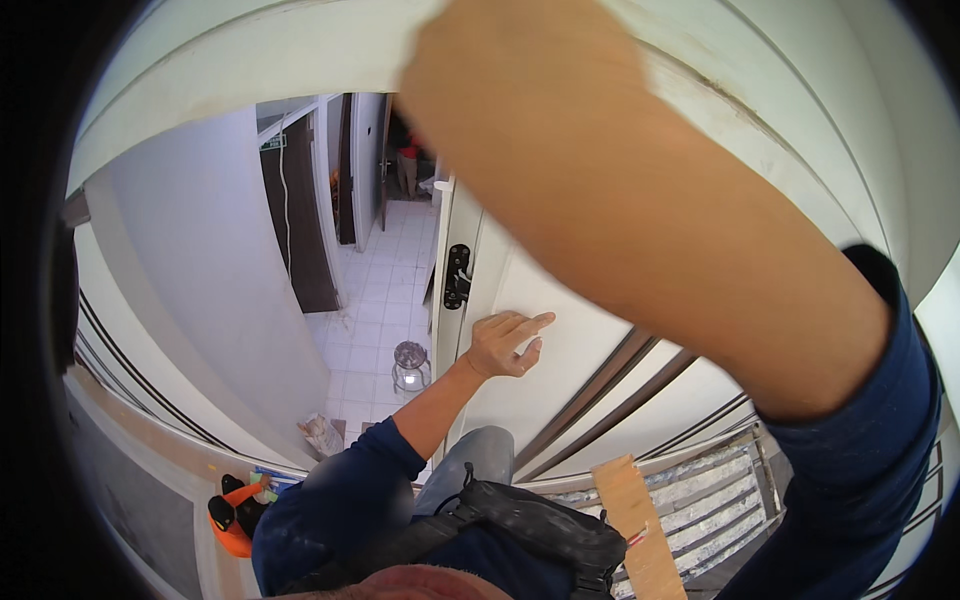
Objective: The person applies plaster to the ceiling area above a door frame using a trowel and hawk. They repeatedly scoop plaster from the hawk and smooth it onto the ceiling surface while standing on a ladder.
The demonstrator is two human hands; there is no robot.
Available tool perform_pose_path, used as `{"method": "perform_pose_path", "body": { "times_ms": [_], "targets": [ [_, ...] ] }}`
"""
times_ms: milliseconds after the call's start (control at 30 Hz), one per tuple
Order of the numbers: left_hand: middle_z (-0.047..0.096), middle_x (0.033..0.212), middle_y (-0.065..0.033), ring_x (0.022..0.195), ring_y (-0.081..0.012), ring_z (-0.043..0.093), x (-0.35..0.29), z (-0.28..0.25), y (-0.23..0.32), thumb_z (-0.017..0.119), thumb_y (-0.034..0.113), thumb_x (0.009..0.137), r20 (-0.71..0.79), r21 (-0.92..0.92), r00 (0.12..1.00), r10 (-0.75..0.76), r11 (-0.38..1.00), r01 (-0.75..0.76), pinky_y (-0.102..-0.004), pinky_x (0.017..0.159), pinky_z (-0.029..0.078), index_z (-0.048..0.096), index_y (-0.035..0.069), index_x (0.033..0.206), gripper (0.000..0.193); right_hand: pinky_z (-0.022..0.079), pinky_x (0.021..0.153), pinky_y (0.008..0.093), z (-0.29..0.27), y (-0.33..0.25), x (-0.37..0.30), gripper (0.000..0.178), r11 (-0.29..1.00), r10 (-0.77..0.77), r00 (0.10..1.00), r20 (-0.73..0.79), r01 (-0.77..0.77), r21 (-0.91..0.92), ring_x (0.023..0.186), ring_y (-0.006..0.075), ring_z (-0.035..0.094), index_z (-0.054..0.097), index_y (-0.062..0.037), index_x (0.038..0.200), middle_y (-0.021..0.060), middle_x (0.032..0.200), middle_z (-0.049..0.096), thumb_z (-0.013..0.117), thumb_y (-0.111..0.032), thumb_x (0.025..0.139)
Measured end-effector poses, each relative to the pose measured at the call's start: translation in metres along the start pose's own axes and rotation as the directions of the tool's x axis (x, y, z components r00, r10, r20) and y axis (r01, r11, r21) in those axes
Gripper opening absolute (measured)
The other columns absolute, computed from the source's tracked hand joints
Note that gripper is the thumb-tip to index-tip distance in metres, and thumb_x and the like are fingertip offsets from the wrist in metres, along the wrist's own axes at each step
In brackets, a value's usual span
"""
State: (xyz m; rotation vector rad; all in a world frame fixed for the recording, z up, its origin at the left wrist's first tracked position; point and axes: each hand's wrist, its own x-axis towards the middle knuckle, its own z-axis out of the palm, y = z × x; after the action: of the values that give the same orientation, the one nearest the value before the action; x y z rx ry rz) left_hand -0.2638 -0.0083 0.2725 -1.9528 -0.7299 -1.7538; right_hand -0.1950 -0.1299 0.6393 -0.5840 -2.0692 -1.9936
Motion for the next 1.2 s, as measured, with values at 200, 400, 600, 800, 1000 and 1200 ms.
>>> {"method": "perform_pose_path", "body": {
  "times_ms": [200, 400, 600, 800, 1000, 1200],
  "targets": [
    [0.069, 0.075, -0.0021, 0.064, -0.0185, 0.065, 0.000, 0.002, 0.003, 0.071, 0.007, 0.073, 0.001, -0.005, 1.000, 0.010, 1.000, -0.010, -0.0304, 0.058, 0.054, 0.075, 0.010, 0.120, 0.048, 0.057, 0.068, 0.0305, 0.010, 0.019, -0.055, 0.036, 0.997, 0.065, 0.987, 0.147, -0.060, -0.038, 0.086, 0.0205, 0.073, 0.071, -0.0122, 0.117, 0.0080, 0.101, 0.069, 0.076, -0.007, 0.081],
    [0.070, 0.077, -0.0033, 0.064, -0.0191, 0.065, 0.000, 0.002, 0.002, 0.071, 0.010, 0.075, 0.002, 0.020, 1.000, -0.009, 1.000, 0.009, -0.0303, 0.058, 0.054, 0.074, 0.010, 0.121, 0.046, 0.058, 0.066, 0.0313, 0.013, 0.031, -0.084, 0.029, 0.981, 0.179, 0.951, 0.252, -0.153, -0.117, 0.085, 0.0204, 0.073, 0.071, -0.0099, 0.110, 0.0078, 0.093, 0.067, 0.074, -0.008, 0.081],
    [0.067, 0.074, -0.0024, 0.064, -0.0206, 0.064, 0.002, 0.004, 0.002, 0.071, 0.011, 0.075, -0.050, 0.010, 0.998, 0.025, 1.000, -0.024, -0.0321, 0.058, 0.054, 0.074, 0.011, 0.121, 0.047, 0.057, 0.069, 0.0333, -0.024, -0.024, -0.011, 0.018, 0.981, 0.091, 0.996, -0.017, -0.087, 0.172, 0.090, 0.0220, 0.072, 0.075, -0.0109, 0.099, 0.0088, 0.095, 0.068, 0.073, -0.015, 0.081],
    [0.068, 0.076, -0.0042, 0.064, -0.0210, 0.064, 0.003, 0.003, 0.003, 0.069, 0.010, 0.075, -0.032, 0.005, 0.999, 0.020, 1.000, -0.020, -0.0317, 0.059, 0.054, 0.075, 0.009, 0.120, 0.045, 0.059, 0.072, 0.0341, -0.006, -0.027, -0.020, 0.009, 0.941, 0.197, 0.979, -0.043, -0.176, 0.290, 0.093, 0.0239, 0.073, 0.078, -0.0065, 0.085, 0.0090, 0.091, 0.070, 0.075, -0.012, 0.079],
    [0.072, 0.080, -0.0055, 0.065, -0.0207, 0.066, 0.001, 0.003, 0.004, 0.068, 0.010, 0.075, 0.010, 0.014, 1.000, -0.008, 1.000, 0.008, -0.0318, 0.060, 0.055, 0.076, 0.006, 0.117, 0.043, 0.058, 0.068, 0.0338, 0.016, 0.023, -0.094, 0.008, 0.971, 0.233, 0.931, 0.282, -0.237, -0.019, 0.087, 0.0224, 0.073, 0.073, -0.0081, 0.089, 0.0095, 0.093, 0.069, 0.071, -0.012, 0.081],
    [0.070, 0.077, -0.0055, 0.065, -0.0211, 0.067, 0.002, 0.009, 0.003, 0.068, 0.011, 0.074, -0.002, 0.034, 1.000, 0.009, 0.999, -0.009, -0.0317, 0.059, 0.055, 0.076, 0.006, 0.115, 0.042, 0.058, 0.065, 0.0350, 0.013, 0.019, -0.059, 0.020, 0.959, 0.264, 0.953, -0.151, -0.241, 0.151, 0.081, 0.0234, 0.073, 0.071, -0.0053, 0.099, 0.0099, 0.093, 0.068, 0.073, -0.013, 0.081]
  ]
}}
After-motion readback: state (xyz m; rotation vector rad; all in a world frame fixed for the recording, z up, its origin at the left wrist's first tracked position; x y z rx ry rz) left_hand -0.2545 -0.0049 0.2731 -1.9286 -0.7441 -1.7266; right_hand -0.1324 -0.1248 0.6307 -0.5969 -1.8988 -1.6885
